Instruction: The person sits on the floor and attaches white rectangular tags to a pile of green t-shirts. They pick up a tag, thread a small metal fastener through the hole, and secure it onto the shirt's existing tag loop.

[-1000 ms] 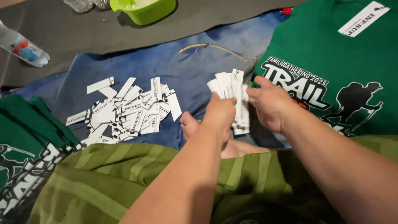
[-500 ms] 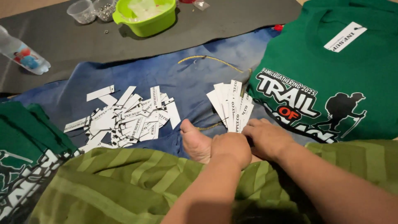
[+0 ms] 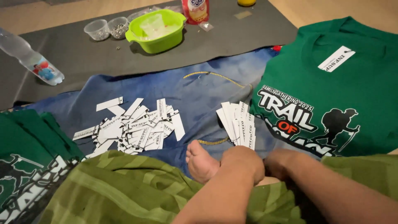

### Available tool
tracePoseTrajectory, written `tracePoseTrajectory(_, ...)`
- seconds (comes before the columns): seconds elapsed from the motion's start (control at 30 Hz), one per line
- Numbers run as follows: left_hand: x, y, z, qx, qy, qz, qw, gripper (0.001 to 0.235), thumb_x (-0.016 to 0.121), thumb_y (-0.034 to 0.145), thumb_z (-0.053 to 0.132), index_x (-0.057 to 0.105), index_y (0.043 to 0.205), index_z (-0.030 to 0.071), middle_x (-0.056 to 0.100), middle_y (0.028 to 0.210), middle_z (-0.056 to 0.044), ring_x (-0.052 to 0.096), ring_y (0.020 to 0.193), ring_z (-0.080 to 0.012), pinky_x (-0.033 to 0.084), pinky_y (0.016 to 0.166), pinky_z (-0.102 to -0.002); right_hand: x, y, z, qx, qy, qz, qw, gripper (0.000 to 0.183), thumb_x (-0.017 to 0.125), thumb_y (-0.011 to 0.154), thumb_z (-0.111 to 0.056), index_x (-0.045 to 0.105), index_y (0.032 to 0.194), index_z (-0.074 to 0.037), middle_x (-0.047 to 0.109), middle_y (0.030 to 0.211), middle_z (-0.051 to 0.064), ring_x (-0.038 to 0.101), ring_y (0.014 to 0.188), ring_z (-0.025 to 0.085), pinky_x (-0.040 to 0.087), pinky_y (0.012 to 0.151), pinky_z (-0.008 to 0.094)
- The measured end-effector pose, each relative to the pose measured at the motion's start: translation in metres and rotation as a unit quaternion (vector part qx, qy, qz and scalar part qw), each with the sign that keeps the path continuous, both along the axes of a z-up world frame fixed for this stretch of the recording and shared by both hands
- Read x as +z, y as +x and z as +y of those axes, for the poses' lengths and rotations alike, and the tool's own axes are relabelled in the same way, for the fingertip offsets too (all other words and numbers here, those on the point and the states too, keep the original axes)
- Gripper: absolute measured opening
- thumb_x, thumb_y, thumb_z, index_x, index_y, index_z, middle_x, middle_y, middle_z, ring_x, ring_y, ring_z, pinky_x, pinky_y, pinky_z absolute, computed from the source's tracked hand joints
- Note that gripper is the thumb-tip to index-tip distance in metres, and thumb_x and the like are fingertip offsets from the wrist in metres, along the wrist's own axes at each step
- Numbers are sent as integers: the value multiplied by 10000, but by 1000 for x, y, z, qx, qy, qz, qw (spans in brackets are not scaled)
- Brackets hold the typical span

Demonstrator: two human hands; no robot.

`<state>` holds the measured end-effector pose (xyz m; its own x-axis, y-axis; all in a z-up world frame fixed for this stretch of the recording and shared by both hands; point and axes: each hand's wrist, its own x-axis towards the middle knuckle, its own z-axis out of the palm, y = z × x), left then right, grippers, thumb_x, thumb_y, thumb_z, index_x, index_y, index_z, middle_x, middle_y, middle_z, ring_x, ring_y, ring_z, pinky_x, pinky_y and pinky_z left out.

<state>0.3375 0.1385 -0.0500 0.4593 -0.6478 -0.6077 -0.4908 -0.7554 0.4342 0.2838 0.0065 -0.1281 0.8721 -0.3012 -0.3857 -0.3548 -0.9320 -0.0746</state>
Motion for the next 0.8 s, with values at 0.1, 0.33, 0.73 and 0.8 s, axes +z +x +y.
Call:
tracePoseTrajectory(0.1,6,-3,2,-30,4,-12,999,415,459,922,111,694,1187,-105,717,1065,-256,698,1053,-434,569,889,-536,-4,-5,1,33,-5,-4,999,149,605,874,-298,689,965,-217,656,1019,63,669,1001,356,589,897,455)
tracePoseTrajectory(0.33,7,-4,-2,-131,1,-48,990,444,412,921,77,660,1251,-86,717,1136,-232,682,1101,-444,542,941,-602,-14,-15,-2,89,-26,-16,996,151,596,859,-280,702,875,-173,692,933,75,668,956,369,592,854,466)
tracePoseTrajectory(0.73,15,2,4,-112,10,-84,990,402,450,912,123,717,1174,-23,723,1152,-215,680,1137,-393,558,924,-547,-11,-20,-3,-86,-70,140,984,323,566,857,-533,706,1002,-280,755,1010,-52,724,1010,211,577,904,407)
tracePoseTrajectory(0.8,27,3,3,-122,43,-69,989,424,493,875,127,698,1202,-49,712,1189,-211,663,1170,-386,541,972,-527,-6,-20,-9,-122,-79,198,969,414,572,846,-589,690,1102,-286,751,1081,-44,721,1039,220,559,934,437)
